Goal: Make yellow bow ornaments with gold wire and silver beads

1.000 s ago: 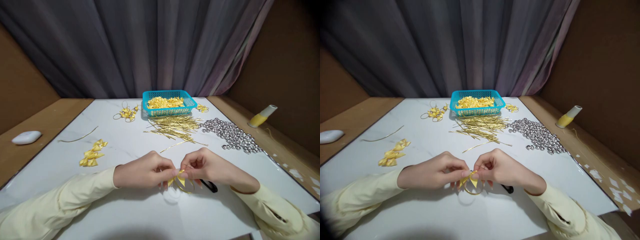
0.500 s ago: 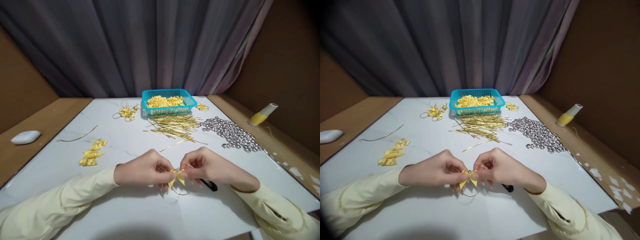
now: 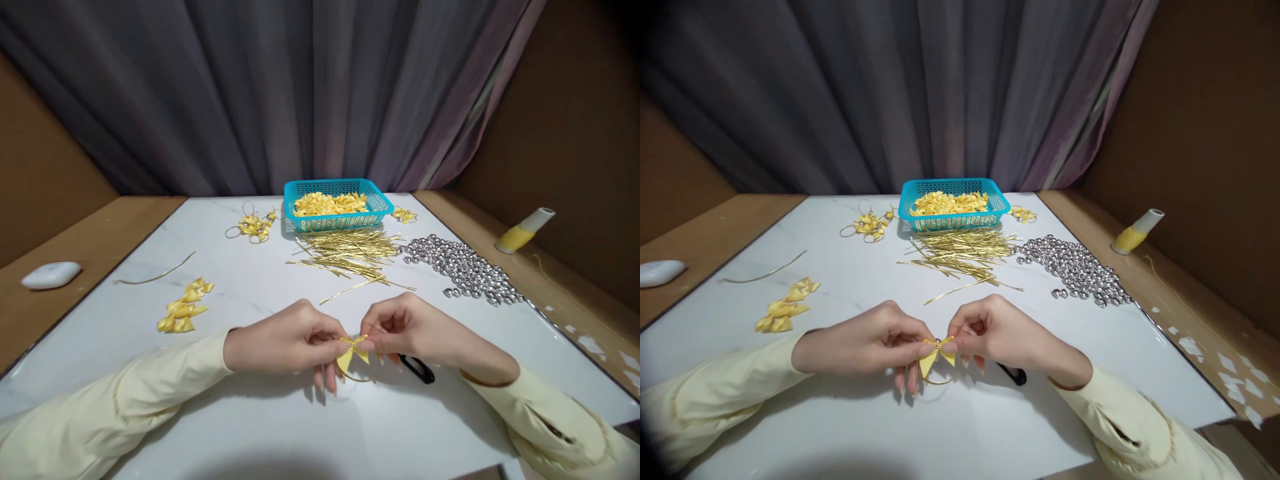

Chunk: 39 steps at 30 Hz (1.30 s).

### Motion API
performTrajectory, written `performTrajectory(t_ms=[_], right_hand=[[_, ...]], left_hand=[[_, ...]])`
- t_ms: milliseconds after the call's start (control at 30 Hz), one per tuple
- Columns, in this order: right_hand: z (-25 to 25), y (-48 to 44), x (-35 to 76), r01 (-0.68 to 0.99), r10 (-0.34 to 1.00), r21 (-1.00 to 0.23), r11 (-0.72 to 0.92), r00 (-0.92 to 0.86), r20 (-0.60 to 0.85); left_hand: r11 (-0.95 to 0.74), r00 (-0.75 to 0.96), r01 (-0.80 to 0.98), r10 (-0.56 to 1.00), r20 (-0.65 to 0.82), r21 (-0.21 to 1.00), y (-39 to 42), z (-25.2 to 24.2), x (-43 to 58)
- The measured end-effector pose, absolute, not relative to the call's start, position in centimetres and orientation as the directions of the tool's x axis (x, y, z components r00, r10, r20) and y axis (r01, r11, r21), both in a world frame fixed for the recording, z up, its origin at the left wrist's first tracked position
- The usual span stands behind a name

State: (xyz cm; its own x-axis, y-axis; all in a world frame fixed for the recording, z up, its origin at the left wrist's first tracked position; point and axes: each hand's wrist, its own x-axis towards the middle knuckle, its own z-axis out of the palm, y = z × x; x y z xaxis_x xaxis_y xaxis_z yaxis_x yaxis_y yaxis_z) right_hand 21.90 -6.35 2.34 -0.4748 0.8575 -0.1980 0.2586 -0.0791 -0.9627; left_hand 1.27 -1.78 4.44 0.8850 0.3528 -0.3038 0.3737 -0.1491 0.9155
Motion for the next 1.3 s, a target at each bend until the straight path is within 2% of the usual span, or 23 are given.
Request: performTrajectory(t_ms=[100,200,400,667,867,1000,1133,1233,1300], right_hand=[[2.7,-6.2,22.3,0.224,0.885,-0.972,-0.069,-0.436,-0.163],[3.6,-6.3,22.9,0.233,0.924,-0.972,0.009,-0.373,-0.081],[4.9,-6.9,23.2,0.246,0.961,-0.961,0.127,-0.271,0.057],[4.1,-7.1,22.3,0.197,0.966,-0.965,0.171,-0.225,0.125],[3.4,-7.5,20.7,0.213,0.978,-0.976,0.045,-0.207,0.000],[2.9,-7.5,20.3,0.224,0.958,-0.975,-0.013,-0.275,-0.076],[3.1,-7.8,20.1,0.207,0.951,-0.978,-0.002,-0.302,-0.066],[3.4,-8.3,19.9,0.338,0.966,-0.938,0.076,-0.260,-0.015],[3.5,-8.5,19.8,0.428,0.971,-0.886,0.180,-0.223,0.090]], left_hand=[[-0.189,0.891,0.342,0.377,-0.254,0.920,-1.8,4.5,1.2],[-0.252,0.887,0.330,0.413,-0.207,0.910,-1.8,4.4,1.1],[-0.449,0.890,0.330,0.442,-0.114,0.830,-1.8,4.0,1.2],[-0.579,0.902,0.293,0.430,-0.020,0.761,-1.9,3.3,1.2],[-0.546,0.841,0.360,0.540,-0.010,0.757,-2.3,3.4,1.5],[-0.443,0.760,0.431,0.648,-0.051,0.786,-2.5,3.8,1.7],[-0.339,0.682,0.452,0.727,-0.075,0.825,-2.6,4.0,1.7],[-0.273,0.608,0.459,0.790,-0.075,0.846,-2.6,4.0,1.7],[-0.209,0.575,0.449,0.812,-0.102,0.869,-2.7,4.2,1.8]])
